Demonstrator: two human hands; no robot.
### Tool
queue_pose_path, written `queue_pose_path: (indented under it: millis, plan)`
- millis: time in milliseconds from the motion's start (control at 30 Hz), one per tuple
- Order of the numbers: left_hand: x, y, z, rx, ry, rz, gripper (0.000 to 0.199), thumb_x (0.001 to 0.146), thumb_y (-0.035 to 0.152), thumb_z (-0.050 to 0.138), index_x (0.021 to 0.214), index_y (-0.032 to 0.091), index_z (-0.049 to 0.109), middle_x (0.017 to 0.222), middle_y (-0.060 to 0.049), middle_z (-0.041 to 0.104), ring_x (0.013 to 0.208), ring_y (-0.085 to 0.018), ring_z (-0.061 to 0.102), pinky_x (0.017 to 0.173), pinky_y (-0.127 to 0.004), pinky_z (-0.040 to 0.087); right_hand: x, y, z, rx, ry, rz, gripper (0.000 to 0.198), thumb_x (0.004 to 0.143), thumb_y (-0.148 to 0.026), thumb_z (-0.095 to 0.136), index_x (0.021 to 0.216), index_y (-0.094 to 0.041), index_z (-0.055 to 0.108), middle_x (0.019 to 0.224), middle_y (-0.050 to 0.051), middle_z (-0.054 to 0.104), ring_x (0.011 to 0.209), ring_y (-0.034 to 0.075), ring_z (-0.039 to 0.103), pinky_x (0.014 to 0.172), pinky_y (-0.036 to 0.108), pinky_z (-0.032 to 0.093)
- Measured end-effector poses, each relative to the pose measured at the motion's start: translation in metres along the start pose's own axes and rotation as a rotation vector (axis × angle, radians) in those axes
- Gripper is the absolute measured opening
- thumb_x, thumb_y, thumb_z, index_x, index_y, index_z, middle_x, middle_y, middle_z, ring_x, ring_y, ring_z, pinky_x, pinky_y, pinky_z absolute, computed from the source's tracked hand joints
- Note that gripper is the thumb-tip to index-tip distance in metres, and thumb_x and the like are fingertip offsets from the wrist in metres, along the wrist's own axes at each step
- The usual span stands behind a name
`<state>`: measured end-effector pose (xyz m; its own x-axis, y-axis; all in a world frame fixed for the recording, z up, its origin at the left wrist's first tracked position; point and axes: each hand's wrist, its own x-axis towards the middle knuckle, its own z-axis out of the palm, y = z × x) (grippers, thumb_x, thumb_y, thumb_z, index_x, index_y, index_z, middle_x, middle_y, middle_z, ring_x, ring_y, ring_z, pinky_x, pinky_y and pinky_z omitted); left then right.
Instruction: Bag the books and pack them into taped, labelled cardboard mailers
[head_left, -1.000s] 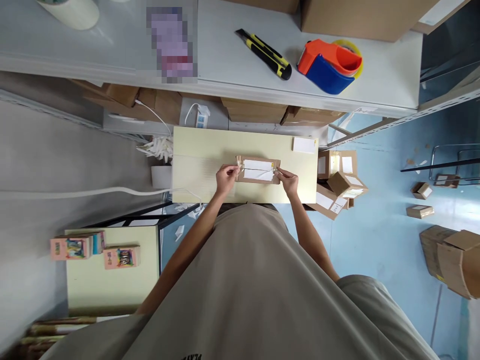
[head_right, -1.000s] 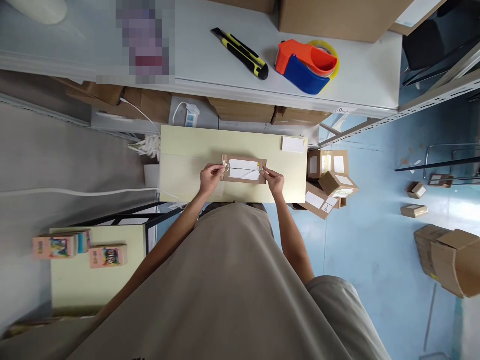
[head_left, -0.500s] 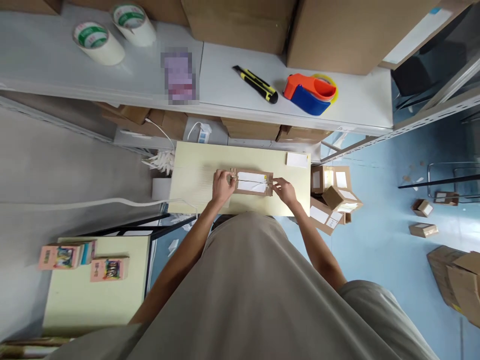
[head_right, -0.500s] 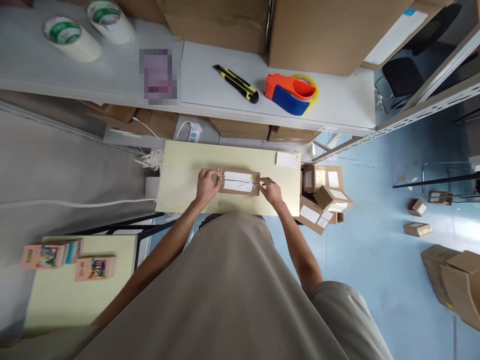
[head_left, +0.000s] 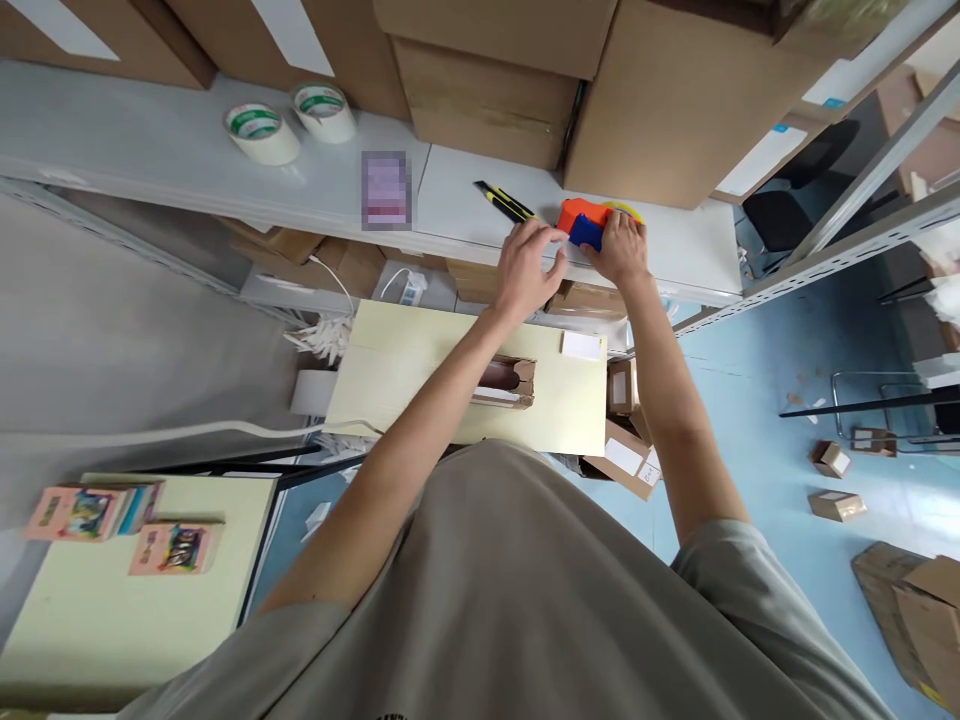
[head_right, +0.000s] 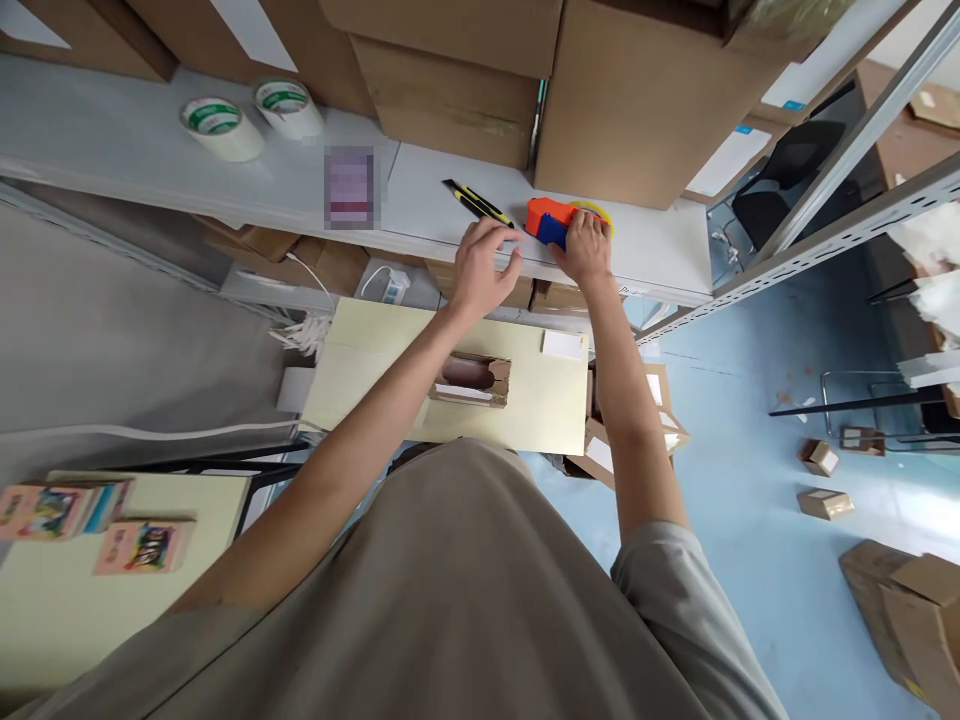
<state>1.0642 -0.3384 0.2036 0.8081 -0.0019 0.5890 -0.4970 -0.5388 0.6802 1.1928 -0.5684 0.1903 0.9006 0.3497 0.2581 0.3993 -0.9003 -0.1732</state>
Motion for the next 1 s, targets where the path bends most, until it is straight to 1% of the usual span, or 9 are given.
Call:
queue_pose_path:
  millis: [67, 167, 233, 300, 400, 533, 633, 800, 1000]
  plan:
    - [-0.003, 0.006, 0.003, -0.029, 0.003, -0.006, 0.013, 0.112, 0.029, 0.066, 0.118, 0.022, 0.074, 0.123, -0.008, 0.073, 0.124, -0.029, 0.073, 0.120, -0.053, 0.057, 0.005, 0.001, 0.005, 0.000, -0.023, -0.005, 0.066, 0.125, -0.051, 0.025, 0.152, 0.001, 0.056, 0.161, 0.037, 0.059, 0.155, 0.042, 0.059, 0.130, 0.077, 0.040]
    - [-0.026, 0.010, 0.001, -0.071, -0.002, -0.047, 0.010, 0.110, 0.025, 0.068, 0.115, 0.023, 0.075, 0.118, -0.007, 0.076, 0.116, -0.026, 0.075, 0.113, -0.047, 0.061, -0.005, -0.002, 0.004, 0.020, 0.034, 0.001, 0.071, 0.125, -0.058, 0.024, 0.152, -0.002, 0.058, 0.157, 0.035, 0.063, 0.151, 0.042, 0.063, 0.129, 0.076, 0.043]
    - [-0.052, 0.012, -0.005, -0.120, -0.008, -0.108, 0.011, 0.109, 0.024, 0.067, 0.116, 0.023, 0.076, 0.117, -0.007, 0.079, 0.107, -0.024, 0.077, 0.104, -0.042, 0.063, -0.026, -0.011, -0.003, 0.057, 0.090, 0.019, 0.072, 0.124, -0.064, 0.026, 0.153, -0.007, 0.059, 0.155, 0.032, 0.065, 0.149, 0.042, 0.065, 0.127, 0.074, 0.048]
    - [-0.084, 0.014, -0.014, -0.188, -0.023, -0.193, 0.014, 0.110, 0.024, 0.065, 0.120, 0.023, 0.076, 0.117, -0.007, 0.082, 0.098, -0.021, 0.077, 0.096, -0.037, 0.065, -0.058, -0.027, -0.011, 0.151, 0.135, 0.043, 0.073, 0.121, -0.071, 0.030, 0.152, -0.013, 0.060, 0.151, 0.028, 0.068, 0.144, 0.042, 0.068, 0.120, 0.072, 0.055]
    - [-0.135, 0.022, -0.030, -0.286, -0.054, -0.324, 0.016, 0.110, 0.030, 0.069, 0.124, 0.024, 0.073, 0.116, -0.007, 0.084, 0.094, -0.018, 0.079, 0.092, -0.033, 0.066, -0.123, -0.069, -0.017, 0.461, 0.174, 0.131, 0.074, 0.115, -0.081, 0.043, 0.149, -0.017, 0.062, 0.140, 0.022, 0.074, 0.130, 0.039, 0.074, 0.109, 0.065, 0.064]
    - [-0.191, 0.033, -0.053, -0.357, -0.057, -0.453, 0.020, 0.106, 0.040, 0.078, 0.118, 0.025, 0.071, 0.113, -0.006, 0.083, 0.098, -0.019, 0.081, 0.091, -0.032, 0.067, -0.206, -0.145, -0.004, 0.977, 0.021, 0.305, 0.062, 0.109, -0.079, 0.061, 0.133, -0.022, 0.070, 0.119, 0.013, 0.081, 0.108, 0.031, 0.078, 0.101, 0.049, 0.069]
    - [-0.216, 0.034, -0.071, -0.349, -0.047, -0.475, 0.024, 0.105, 0.046, 0.080, 0.115, 0.026, 0.071, 0.110, -0.006, 0.082, 0.099, -0.020, 0.081, 0.093, -0.034, 0.068, -0.242, -0.194, 0.014, 1.171, -0.083, 0.407, 0.060, 0.102, -0.080, 0.072, 0.123, -0.024, 0.073, 0.114, 0.009, 0.082, 0.103, 0.028, 0.077, 0.099, 0.044, 0.068]
    - [-0.238, 0.030, -0.103, -0.273, -0.063, -0.525, 0.026, 0.107, 0.051, 0.079, 0.114, 0.027, 0.072, 0.111, -0.005, 0.081, 0.097, -0.021, 0.081, 0.095, -0.036, 0.068, -0.258, -0.240, 0.028, 1.239, -0.179, 0.423, 0.058, 0.102, -0.083, 0.070, 0.114, -0.026, 0.075, 0.107, 0.007, 0.082, 0.104, 0.028, 0.077, 0.099, 0.043, 0.069]
    - [-0.254, 0.031, -0.129, -0.255, -0.058, -0.562, 0.025, 0.111, 0.052, 0.071, 0.113, 0.028, 0.076, 0.113, -0.006, 0.082, 0.099, -0.022, 0.082, 0.095, -0.037, 0.069, -0.261, -0.265, 0.037, 1.176, -0.227, 0.431, 0.069, 0.101, -0.089, 0.066, 0.130, -0.027, 0.072, 0.119, 0.009, 0.082, 0.113, 0.029, 0.078, 0.109, 0.047, 0.069]
